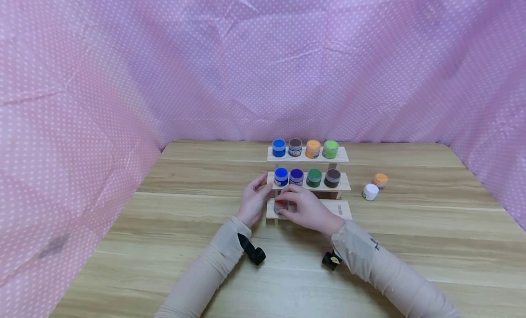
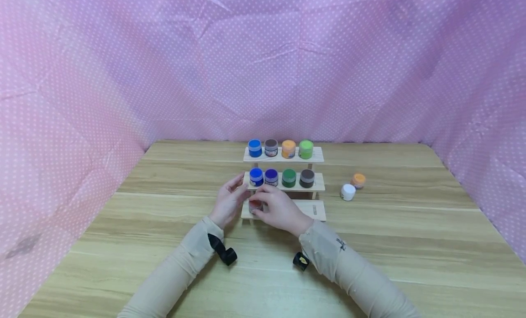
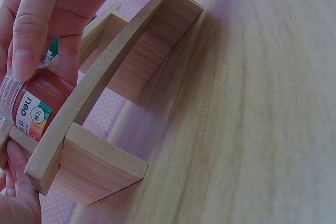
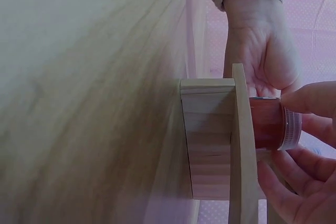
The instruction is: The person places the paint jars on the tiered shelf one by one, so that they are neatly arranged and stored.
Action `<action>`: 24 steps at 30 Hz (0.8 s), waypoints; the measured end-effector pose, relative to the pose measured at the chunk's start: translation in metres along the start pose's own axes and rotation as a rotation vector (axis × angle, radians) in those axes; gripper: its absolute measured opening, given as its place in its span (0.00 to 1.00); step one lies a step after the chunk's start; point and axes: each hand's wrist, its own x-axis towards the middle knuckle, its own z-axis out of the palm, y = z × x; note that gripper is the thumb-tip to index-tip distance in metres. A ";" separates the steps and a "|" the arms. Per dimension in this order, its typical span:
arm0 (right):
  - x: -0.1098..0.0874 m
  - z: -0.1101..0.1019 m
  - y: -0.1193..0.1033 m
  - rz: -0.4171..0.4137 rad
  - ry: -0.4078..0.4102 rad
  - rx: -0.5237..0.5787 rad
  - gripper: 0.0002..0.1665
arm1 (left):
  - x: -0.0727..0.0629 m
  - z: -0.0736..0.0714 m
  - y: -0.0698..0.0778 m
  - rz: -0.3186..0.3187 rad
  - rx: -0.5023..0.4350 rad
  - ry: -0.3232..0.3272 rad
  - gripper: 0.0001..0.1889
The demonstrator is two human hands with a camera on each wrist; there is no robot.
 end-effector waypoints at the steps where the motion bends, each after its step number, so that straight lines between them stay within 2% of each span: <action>1: 0.000 0.000 0.000 -0.001 0.000 -0.003 0.17 | 0.000 0.000 0.000 0.000 0.002 0.000 0.24; 16: -0.009 -0.016 -0.002 0.070 0.002 -0.045 0.21 | 0.000 0.000 -0.002 0.013 0.004 0.002 0.24; 21: -0.016 -0.023 0.003 0.051 0.054 -0.056 0.20 | 0.000 0.001 0.000 0.015 -0.005 0.009 0.24; 24: -0.020 -0.024 0.006 0.009 0.103 -0.068 0.19 | 0.000 0.001 0.000 0.013 -0.005 0.009 0.24</action>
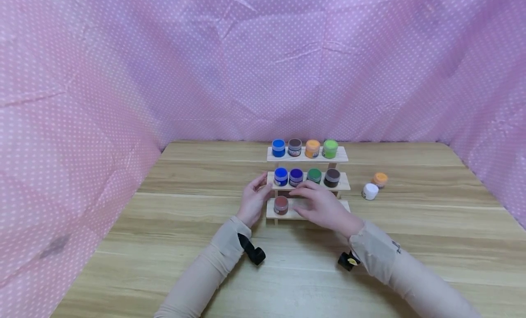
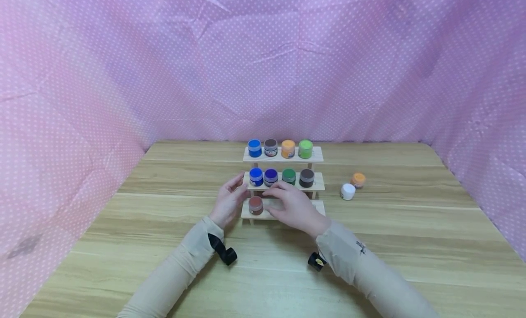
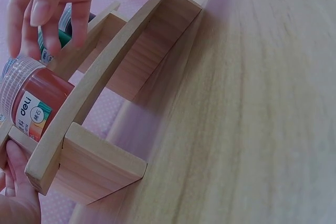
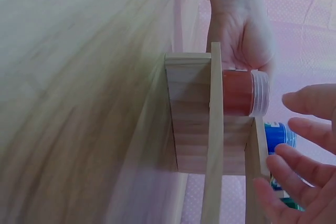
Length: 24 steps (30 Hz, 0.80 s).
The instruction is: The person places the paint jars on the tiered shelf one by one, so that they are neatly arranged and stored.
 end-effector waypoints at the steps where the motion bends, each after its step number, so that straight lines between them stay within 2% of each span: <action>1: -0.001 0.000 0.001 -0.012 0.015 0.002 0.18 | 0.000 0.000 0.000 -0.003 0.002 0.001 0.25; 6: -0.007 -0.001 0.005 -0.037 0.059 0.010 0.17 | 0.000 0.000 0.000 -0.008 0.012 0.002 0.24; 16: -0.018 -0.006 0.012 0.013 0.030 0.056 0.16 | 0.001 0.000 0.002 -0.024 0.001 0.008 0.25; 24: -0.030 -0.011 0.022 0.015 0.041 0.067 0.15 | 0.000 0.000 0.002 -0.032 0.005 0.007 0.25</action>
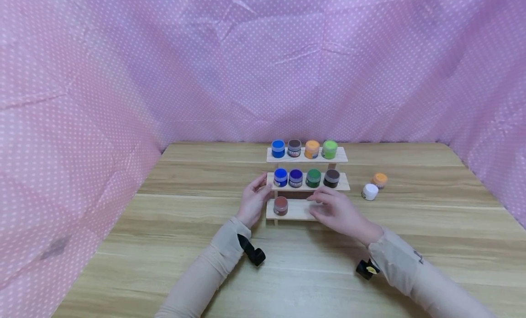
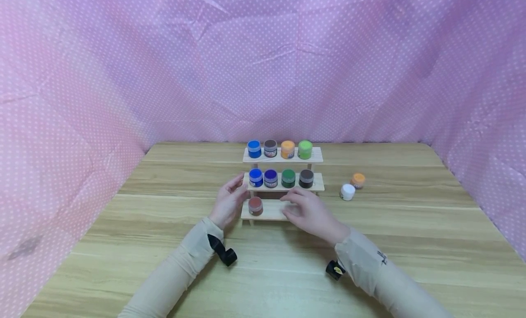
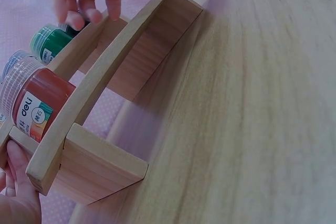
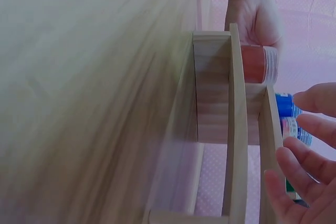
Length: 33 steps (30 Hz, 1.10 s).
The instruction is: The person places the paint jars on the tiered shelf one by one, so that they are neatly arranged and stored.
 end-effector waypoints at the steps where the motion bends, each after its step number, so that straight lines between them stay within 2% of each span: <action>1: -0.001 -0.001 0.001 -0.005 0.008 -0.003 0.15 | 0.000 0.000 0.000 0.000 0.002 -0.001 0.25; 12: -0.014 -0.009 0.018 0.027 0.044 -0.022 0.15 | 0.000 -0.001 -0.002 -0.011 0.006 -0.012 0.25; 22: -0.026 -0.023 0.031 0.024 0.104 -0.063 0.19 | 0.001 -0.001 -0.004 0.012 0.001 -0.009 0.25; 28: -0.032 -0.033 0.037 0.007 0.155 -0.116 0.21 | 0.001 -0.001 -0.004 0.011 0.001 -0.007 0.25; 33: -0.037 -0.040 0.041 0.031 0.184 -0.161 0.20 | 0.002 -0.001 -0.005 0.011 -0.002 -0.004 0.25</action>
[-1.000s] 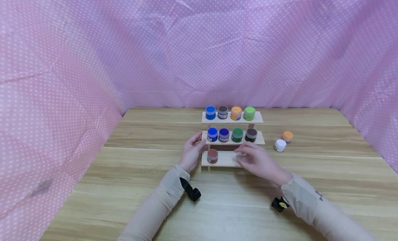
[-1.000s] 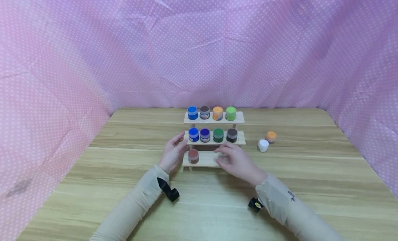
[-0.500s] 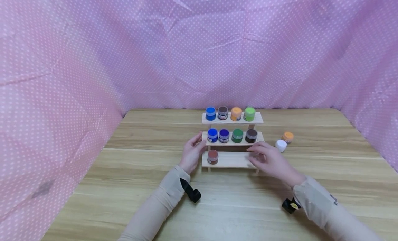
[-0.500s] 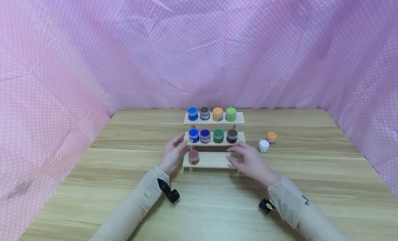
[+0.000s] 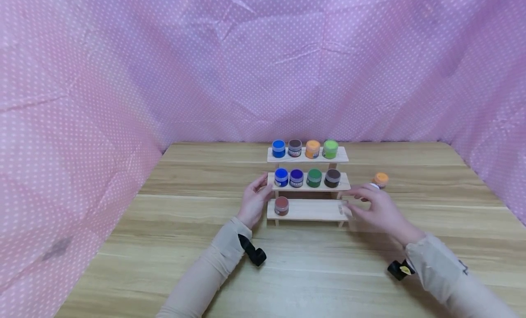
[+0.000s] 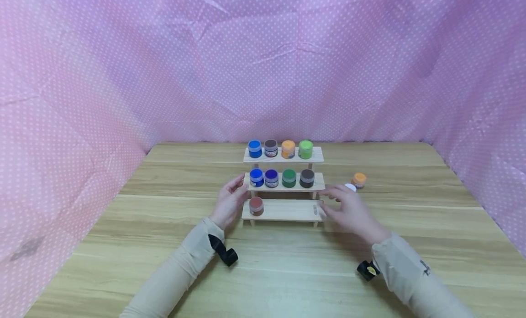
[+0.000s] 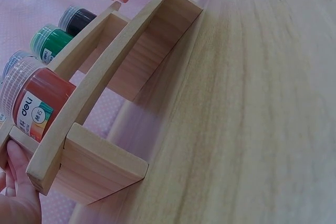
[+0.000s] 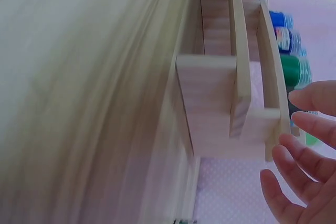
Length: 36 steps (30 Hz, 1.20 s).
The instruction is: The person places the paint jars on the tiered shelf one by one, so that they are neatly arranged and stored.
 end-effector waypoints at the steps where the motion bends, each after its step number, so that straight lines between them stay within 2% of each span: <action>1: 0.000 -0.001 0.001 0.006 0.000 -0.008 0.20 | 0.000 0.000 0.000 0.003 -0.001 0.000 0.25; 8: -0.003 -0.008 0.015 0.033 -0.015 -0.035 0.22 | 0.000 -0.001 -0.001 0.018 0.007 -0.006 0.25; 16: -0.002 -0.012 0.030 0.035 0.005 -0.078 0.20 | 0.001 0.000 -0.001 0.013 -0.004 -0.001 0.25; 19: -0.001 -0.014 0.035 0.058 0.005 -0.085 0.20 | 0.001 0.000 -0.001 0.015 -0.007 0.000 0.24; 27: -0.001 -0.022 0.044 0.190 -0.058 -0.100 0.22 | 0.002 0.001 0.000 0.024 -0.013 0.000 0.25; 31: -0.002 -0.023 0.049 0.219 -0.091 -0.111 0.24 | 0.001 0.001 -0.001 0.051 -0.025 -0.004 0.25; 36: -0.001 -0.024 0.052 0.246 -0.131 -0.097 0.26 | 0.000 0.001 -0.002 0.052 -0.020 -0.007 0.25</action>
